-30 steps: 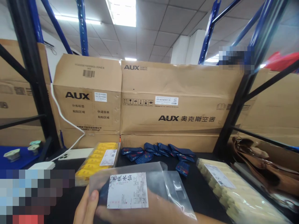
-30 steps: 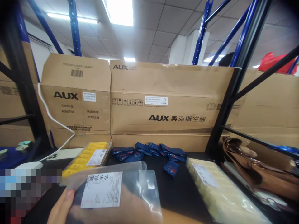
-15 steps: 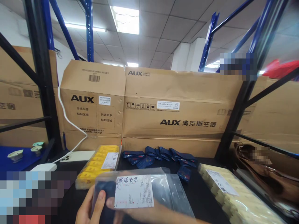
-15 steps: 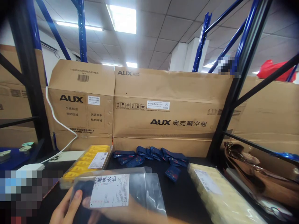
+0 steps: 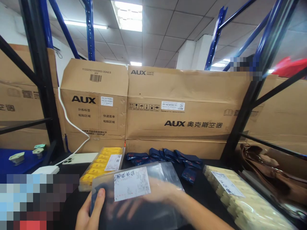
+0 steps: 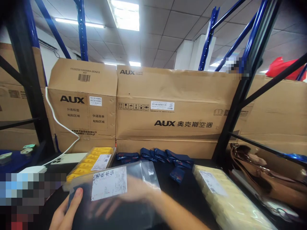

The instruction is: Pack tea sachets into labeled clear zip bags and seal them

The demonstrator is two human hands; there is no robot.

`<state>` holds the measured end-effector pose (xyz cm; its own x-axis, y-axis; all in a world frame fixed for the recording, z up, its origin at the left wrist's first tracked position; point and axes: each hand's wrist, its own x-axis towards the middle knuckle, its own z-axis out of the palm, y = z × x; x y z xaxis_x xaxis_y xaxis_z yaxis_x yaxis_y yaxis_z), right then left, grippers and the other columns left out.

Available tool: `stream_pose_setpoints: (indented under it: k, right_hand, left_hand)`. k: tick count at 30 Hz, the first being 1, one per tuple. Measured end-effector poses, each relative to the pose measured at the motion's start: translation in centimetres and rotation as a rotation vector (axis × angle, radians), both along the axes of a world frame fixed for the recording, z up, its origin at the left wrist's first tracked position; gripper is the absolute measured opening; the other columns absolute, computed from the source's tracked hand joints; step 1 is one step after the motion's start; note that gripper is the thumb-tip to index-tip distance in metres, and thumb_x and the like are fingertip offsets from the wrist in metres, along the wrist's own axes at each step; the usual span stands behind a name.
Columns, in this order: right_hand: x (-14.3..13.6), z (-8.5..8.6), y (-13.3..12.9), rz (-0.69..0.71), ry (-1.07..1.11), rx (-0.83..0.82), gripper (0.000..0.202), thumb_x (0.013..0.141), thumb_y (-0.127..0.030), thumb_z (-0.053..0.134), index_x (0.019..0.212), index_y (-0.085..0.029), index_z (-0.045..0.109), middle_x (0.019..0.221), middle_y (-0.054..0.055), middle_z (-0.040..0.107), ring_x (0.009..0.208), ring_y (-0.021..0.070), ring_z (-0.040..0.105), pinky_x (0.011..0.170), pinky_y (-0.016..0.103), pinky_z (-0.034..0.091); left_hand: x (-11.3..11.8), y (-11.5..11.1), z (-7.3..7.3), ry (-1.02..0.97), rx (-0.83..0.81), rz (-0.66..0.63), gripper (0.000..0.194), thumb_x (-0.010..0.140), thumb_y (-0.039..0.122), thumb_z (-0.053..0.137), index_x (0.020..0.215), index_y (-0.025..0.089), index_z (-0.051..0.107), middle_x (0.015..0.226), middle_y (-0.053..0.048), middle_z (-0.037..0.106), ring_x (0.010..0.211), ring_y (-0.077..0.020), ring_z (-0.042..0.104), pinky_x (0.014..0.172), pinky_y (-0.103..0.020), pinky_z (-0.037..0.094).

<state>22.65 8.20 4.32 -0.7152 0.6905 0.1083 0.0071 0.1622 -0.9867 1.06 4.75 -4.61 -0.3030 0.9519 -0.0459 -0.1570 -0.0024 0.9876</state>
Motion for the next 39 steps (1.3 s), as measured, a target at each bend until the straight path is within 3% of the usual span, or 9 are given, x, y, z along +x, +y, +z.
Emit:
stream_pose_setpoints:
  k: [2, 4, 7, 10, 13, 18, 23, 28, 39]
  right_hand:
    - [4.1, 1.7, 0.0, -0.234, 0.003, 0.078, 0.042, 0.085, -0.058, 0.079, 0.098, -0.018, 0.077, 0.096, 0.011, 0.081, 0.077, 0.0243, 0.079, 0.07, 0.039, 0.066]
    - [8.2, 1.9, -0.4, -0.735, 0.072, 0.297, 0.043, 0.093, -0.061, 0.067, 0.101, -0.019, 0.075, 0.1, 0.013, 0.08, 0.086, 0.0279, 0.08, 0.08, 0.046, 0.067]
    - [12.5, -1.3, -2.3, -1.256, -0.366, 0.708, 0.041, 0.099, -0.048, 0.058, 0.119, -0.017, 0.077, 0.137, 0.021, 0.072, 0.134, 0.0383, 0.067, 0.116, 0.062, 0.051]
    - [13.4, -6.4, -4.9, -1.155, -0.924, 0.636, 0.064, 0.099, -0.047, 0.056, 0.151, -0.009, 0.063, 0.171, 0.026, 0.039, 0.16, 0.048, 0.035, 0.125, 0.069, 0.037]
    - [12.5, -9.3, -6.6, -0.951, -1.204, 0.51, 0.065, 0.104, -0.046, 0.05, 0.159, -0.012, 0.057, 0.171, 0.023, 0.041, 0.162, 0.0475, 0.029, 0.126, 0.07, 0.034]
    - [12.4, -7.6, -5.9, -1.009, -1.244, 0.65, 0.057, 0.104, -0.035, 0.048, 0.156, -0.014, 0.059, 0.155, 0.024, 0.061, 0.147, 0.0433, 0.056, 0.115, 0.062, 0.05]
    - [13.6, -6.5, -3.7, -1.145, -1.333, 0.629, 0.059, 0.104, -0.041, 0.055, 0.155, -0.011, 0.059, 0.174, 0.026, 0.034, 0.159, 0.0495, 0.036, 0.118, 0.068, 0.044]
    - [14.4, -7.1, -3.0, -1.04, -1.373, 0.612, 0.035, 0.108, -0.029, 0.047, 0.123, -0.011, 0.074, 0.143, 0.025, 0.064, 0.136, 0.0421, 0.06, 0.1, 0.052, 0.06]
    - [16.3, -6.7, -3.0, -1.091, -1.397, 0.539, 0.039, 0.102, -0.02, 0.048, 0.132, -0.011, 0.072, 0.122, 0.025, 0.07, 0.122, 0.0436, 0.065, 0.091, 0.05, 0.061]
  left_hand:
    - [-0.5, 0.3, 0.1, -0.049, -0.082, 0.042, 0.077, 0.071, 0.074, 0.082, 0.12, 0.016, 0.078, 0.103, -0.013, 0.084, 0.113, -0.0431, 0.076, 0.101, -0.054, 0.061]
    - [-0.8, 0.5, 0.1, -0.1, -0.171, 0.092, 0.088, 0.067, 0.083, 0.078, 0.121, 0.014, 0.077, 0.093, -0.013, 0.083, 0.097, -0.0425, 0.079, 0.091, -0.055, 0.064]
    - [-0.8, 0.4, 0.4, -0.186, -0.222, 0.153, 0.091, 0.067, 0.088, 0.074, 0.121, 0.014, 0.077, 0.094, -0.012, 0.083, 0.093, -0.0392, 0.08, 0.087, -0.051, 0.066]
    - [-0.6, 0.2, 0.7, -0.212, -0.216, 0.161, 0.084, 0.072, 0.083, 0.075, 0.121, 0.016, 0.078, 0.103, -0.012, 0.084, 0.099, -0.0373, 0.079, 0.089, -0.047, 0.066]
    - [-0.5, 0.2, 0.6, -0.188, -0.223, 0.155, 0.08, 0.072, 0.08, 0.078, 0.12, 0.017, 0.078, 0.105, -0.012, 0.084, 0.1, -0.037, 0.079, 0.087, -0.045, 0.067]
    - [-1.1, 0.5, -0.2, -0.216, -0.266, 0.122, 0.082, 0.067, 0.08, 0.081, 0.117, 0.015, 0.078, 0.088, -0.011, 0.083, 0.082, -0.037, 0.08, 0.073, -0.045, 0.068]
    - [-1.4, 0.8, -0.2, -0.157, -0.239, 0.085, 0.082, 0.063, 0.081, 0.081, 0.109, 0.014, 0.078, 0.08, -0.012, 0.081, 0.077, -0.0382, 0.08, 0.066, -0.045, 0.067]
    - [-1.2, 0.7, 0.2, -0.088, -0.187, 0.075, 0.078, 0.061, 0.078, 0.082, 0.106, 0.015, 0.078, 0.082, -0.011, 0.081, 0.087, -0.0394, 0.08, 0.073, -0.045, 0.067]
    - [-0.5, 0.3, 0.2, -0.105, -0.19, 0.021, 0.088, 0.059, 0.09, 0.077, 0.104, 0.014, 0.077, 0.078, -0.01, 0.08, 0.076, -0.0352, 0.078, 0.066, -0.041, 0.064]
